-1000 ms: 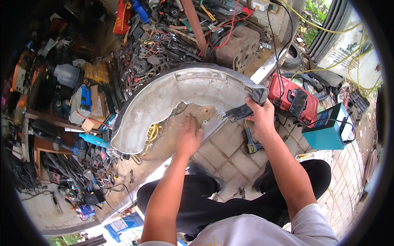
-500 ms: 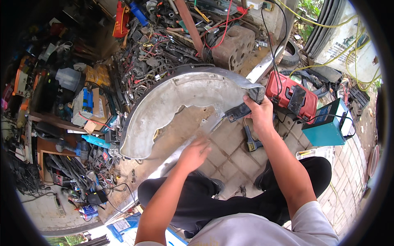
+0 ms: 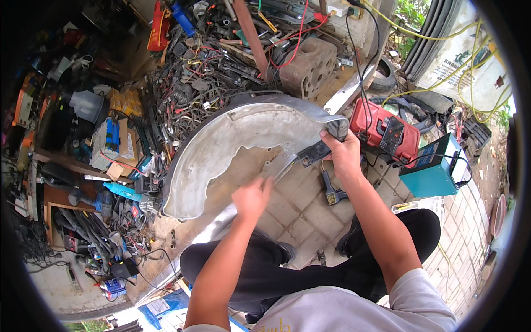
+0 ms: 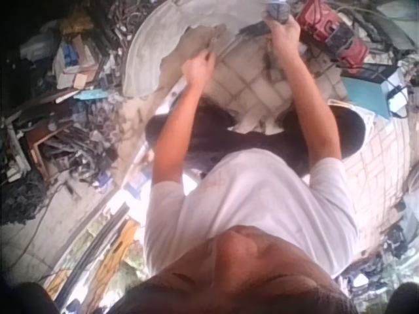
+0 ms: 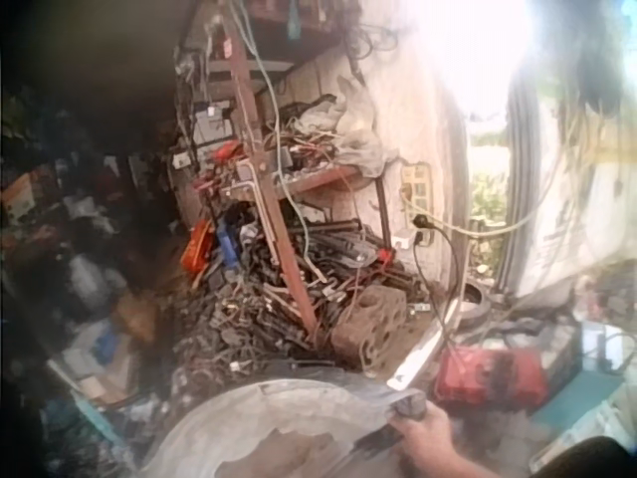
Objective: The person uses pliers to bend a metal bracket, then positions it on a curved metal fender. They select fasteners from a plastic box and use a cordless impact driver to secure the bracket to the fender with multiple screws.
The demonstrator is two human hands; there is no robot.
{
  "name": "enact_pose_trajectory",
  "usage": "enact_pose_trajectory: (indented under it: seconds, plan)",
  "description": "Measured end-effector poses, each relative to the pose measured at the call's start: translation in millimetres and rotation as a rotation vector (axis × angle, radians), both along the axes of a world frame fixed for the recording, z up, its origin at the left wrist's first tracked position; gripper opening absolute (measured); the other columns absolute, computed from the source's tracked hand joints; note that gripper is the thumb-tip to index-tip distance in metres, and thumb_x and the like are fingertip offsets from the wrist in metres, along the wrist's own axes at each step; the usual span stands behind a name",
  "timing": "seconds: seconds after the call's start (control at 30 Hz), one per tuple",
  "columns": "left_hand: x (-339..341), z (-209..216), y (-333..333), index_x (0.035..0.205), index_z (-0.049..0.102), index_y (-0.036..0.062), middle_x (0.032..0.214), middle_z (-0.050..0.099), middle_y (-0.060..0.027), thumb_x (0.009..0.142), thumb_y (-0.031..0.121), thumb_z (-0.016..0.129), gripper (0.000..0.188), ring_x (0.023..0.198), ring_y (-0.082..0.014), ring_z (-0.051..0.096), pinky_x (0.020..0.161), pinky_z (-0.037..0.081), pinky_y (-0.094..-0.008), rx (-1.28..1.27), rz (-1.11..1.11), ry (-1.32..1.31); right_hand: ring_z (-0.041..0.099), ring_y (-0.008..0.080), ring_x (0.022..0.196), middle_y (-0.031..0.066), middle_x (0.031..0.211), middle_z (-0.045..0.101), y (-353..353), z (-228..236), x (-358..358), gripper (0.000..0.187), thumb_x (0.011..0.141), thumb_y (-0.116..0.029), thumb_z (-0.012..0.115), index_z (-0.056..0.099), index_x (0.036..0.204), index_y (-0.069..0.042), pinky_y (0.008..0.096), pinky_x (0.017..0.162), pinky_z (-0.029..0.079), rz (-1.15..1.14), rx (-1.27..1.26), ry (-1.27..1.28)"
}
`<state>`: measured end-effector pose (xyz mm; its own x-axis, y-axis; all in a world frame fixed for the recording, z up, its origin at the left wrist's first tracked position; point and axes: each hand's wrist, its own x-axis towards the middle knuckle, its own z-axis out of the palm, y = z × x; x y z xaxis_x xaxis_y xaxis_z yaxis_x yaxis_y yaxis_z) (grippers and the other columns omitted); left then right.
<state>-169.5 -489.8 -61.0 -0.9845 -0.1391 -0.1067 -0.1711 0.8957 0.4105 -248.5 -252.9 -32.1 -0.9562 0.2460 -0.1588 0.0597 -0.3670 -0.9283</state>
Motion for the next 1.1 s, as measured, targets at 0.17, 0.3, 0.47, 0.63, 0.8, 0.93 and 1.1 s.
enact_pose_trajectory:
  seconds: [0.17, 0.3, 0.47, 0.63, 0.8, 0.93, 1.1]
  plan:
    - [-36, -32, 3, 0.098, 0.072, 0.0121, 0.091, 0.063, -0.0056, 0.079, 0.027, 0.075, 0.024, 0.095, -0.0282, 0.060, 0.082, 0.045, -0.0455, -0.196, -0.143, 0.579, 0.058, 0.0073, 0.068, -0.0025, 0.084, 0.066, 7, -10, -1, 0.015, 0.087, -0.011, 0.078, 0.068, 0.097, -0.007, 0.0253, 0.049, 0.050, 0.036, 0.045, -0.070]
    - [-33, -54, 0, 0.106, 0.070, 0.0098, 0.106, 0.061, -0.0083, 0.080, 0.021, 0.074, 0.028, 0.100, -0.0303, 0.058, 0.084, 0.045, -0.0450, -0.143, -0.190, 0.336, 0.057, 0.0064, 0.066, -0.0029, 0.083, 0.065, 13, -31, -1, 0.015, 0.087, -0.011, 0.077, 0.068, 0.097, -0.007, 0.0244, 0.047, 0.048, 0.102, 0.071, -0.067]
    - [-10, -64, -7, 0.108, 0.067, 0.0060, 0.106, 0.060, -0.0110, 0.081, 0.015, 0.074, 0.030, 0.100, -0.0335, 0.058, 0.087, 0.046, -0.0463, -0.159, -0.279, 0.474, 0.057, 0.0063, 0.065, -0.0033, 0.082, 0.065, 9, -54, 2, 0.013, 0.087, -0.010, 0.077, 0.067, 0.097, -0.007, 0.0237, 0.046, 0.047, 0.140, 0.124, -0.068]
    - [4, -65, -15, 0.103, 0.069, 0.0066, 0.104, 0.062, -0.0087, 0.079, 0.012, 0.075, 0.025, 0.097, -0.0305, 0.059, 0.084, 0.047, -0.0446, -0.184, -0.334, 0.468, 0.058, 0.0066, 0.065, -0.0029, 0.083, 0.065, 10, -62, -1, 0.014, 0.088, -0.010, 0.076, 0.066, 0.097, -0.007, 0.0238, 0.047, 0.048, 0.179, 0.197, -0.076]
    - [1, -54, -36, 0.095, 0.071, 0.0094, 0.096, 0.064, -0.0049, 0.080, 0.012, 0.073, 0.016, 0.092, -0.0272, 0.060, 0.080, 0.048, -0.0420, -0.263, -0.255, 0.605, 0.060, 0.0069, 0.068, -0.0025, 0.084, 0.065, 7, -68, -16, 0.015, 0.089, -0.009, 0.075, 0.064, 0.099, -0.006, 0.0243, 0.052, 0.050, 0.258, 0.225, -0.039]
    - [-8, -52, -53, 0.093, 0.071, 0.0132, 0.095, 0.064, -0.0036, 0.082, 0.013, 0.069, 0.012, 0.090, -0.0267, 0.060, 0.077, 0.048, -0.0426, -0.316, -0.156, 0.666, 0.061, 0.0083, 0.071, -0.0012, 0.085, 0.066, -5, -72, -24, 0.017, 0.089, -0.007, 0.074, 0.063, 0.101, -0.005, 0.0262, 0.057, 0.051, 0.264, 0.185, -0.054]
    - [-11, -66, -58, 0.090, 0.070, 0.0124, 0.098, 0.066, -0.0051, 0.083, 0.014, 0.070, 0.007, 0.092, -0.0285, 0.060, 0.081, 0.047, -0.0430, -0.270, -0.113, 0.621, 0.062, 0.0100, 0.088, 0.0044, 0.101, 0.066, 6, -77, -16, 0.049, 0.086, -0.014, 0.078, 0.054, 0.127, -0.001, 0.0304, 0.075, 0.054, 0.338, 0.232, -0.094]
